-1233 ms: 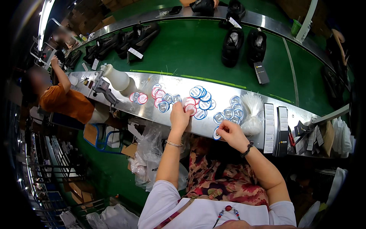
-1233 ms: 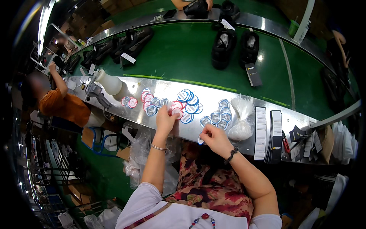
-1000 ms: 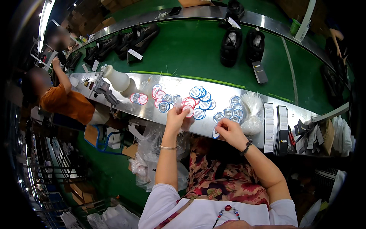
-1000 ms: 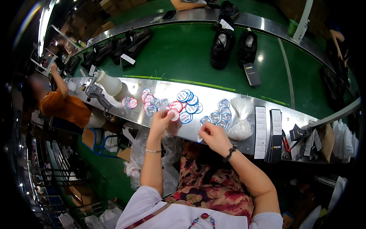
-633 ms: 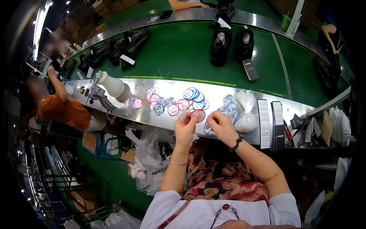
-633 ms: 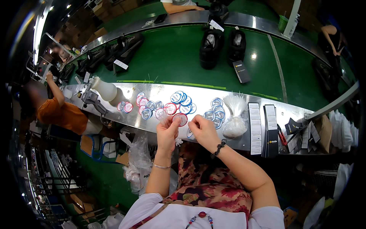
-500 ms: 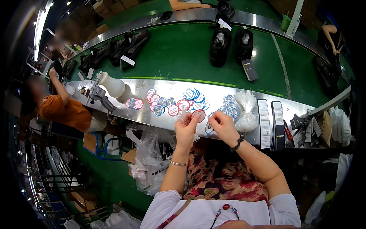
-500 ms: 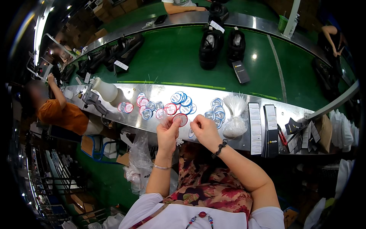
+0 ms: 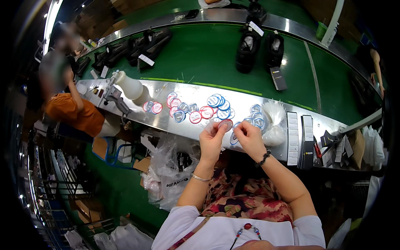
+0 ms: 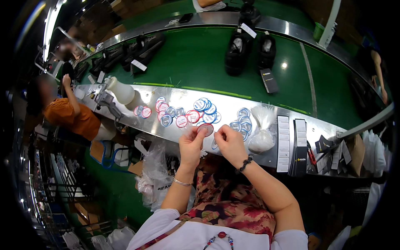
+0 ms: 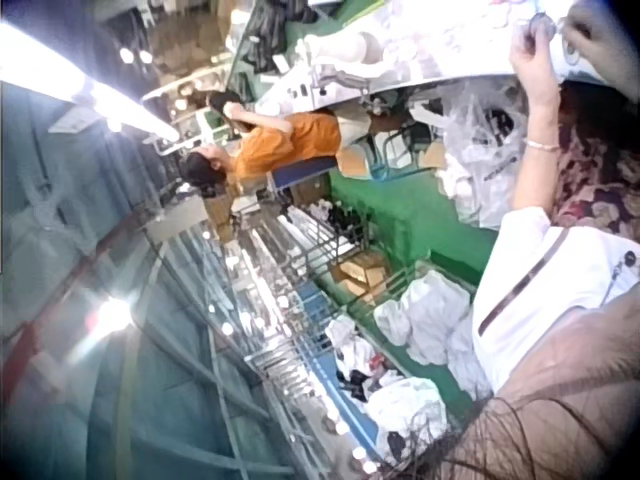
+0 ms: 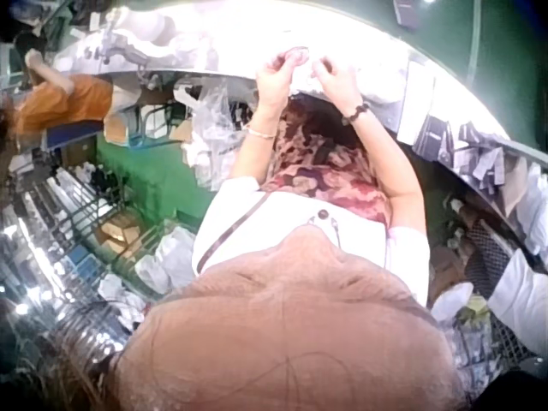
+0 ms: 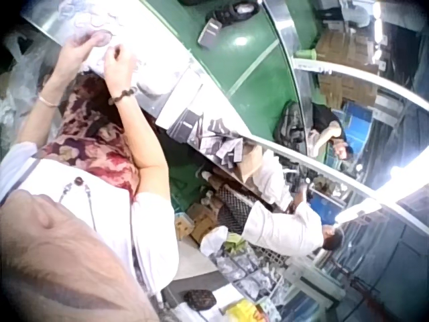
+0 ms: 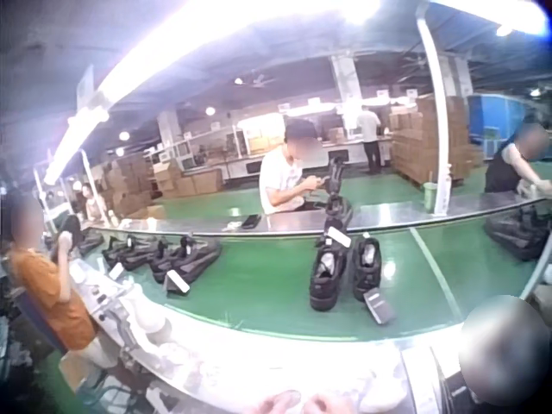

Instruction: The person organizes labels and small blue patches on a workstation, then inserts a small white pad into a black shoe and places the shoe into a white protective bag before adding it to a stack of finished items.

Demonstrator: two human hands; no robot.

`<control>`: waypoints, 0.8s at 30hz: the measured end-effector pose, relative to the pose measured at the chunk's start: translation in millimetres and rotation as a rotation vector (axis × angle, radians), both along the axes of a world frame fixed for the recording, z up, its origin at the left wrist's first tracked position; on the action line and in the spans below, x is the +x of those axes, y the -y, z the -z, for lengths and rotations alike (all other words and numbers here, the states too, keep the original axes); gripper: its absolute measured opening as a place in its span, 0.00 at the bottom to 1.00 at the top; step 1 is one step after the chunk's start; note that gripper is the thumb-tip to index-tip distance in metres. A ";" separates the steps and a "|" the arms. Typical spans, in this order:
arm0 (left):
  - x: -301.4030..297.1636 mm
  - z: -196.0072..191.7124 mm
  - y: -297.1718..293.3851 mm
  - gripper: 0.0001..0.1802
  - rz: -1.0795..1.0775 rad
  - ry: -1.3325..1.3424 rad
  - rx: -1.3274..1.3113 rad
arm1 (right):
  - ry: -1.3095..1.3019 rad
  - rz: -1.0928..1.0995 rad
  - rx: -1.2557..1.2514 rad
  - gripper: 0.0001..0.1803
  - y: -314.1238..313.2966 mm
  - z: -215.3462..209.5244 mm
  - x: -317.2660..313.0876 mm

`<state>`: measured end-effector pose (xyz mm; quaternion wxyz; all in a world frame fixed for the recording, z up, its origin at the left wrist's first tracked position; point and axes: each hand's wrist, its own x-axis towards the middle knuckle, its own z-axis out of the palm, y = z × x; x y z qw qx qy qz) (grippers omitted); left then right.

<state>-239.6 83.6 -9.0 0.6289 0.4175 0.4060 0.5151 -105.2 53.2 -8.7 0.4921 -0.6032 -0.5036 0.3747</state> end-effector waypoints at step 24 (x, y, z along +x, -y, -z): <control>-37.1 -15.1 -10.9 0.07 0.184 0.058 -0.024 | -0.146 -0.370 -0.011 0.06 -26.7 -8.4 -17.2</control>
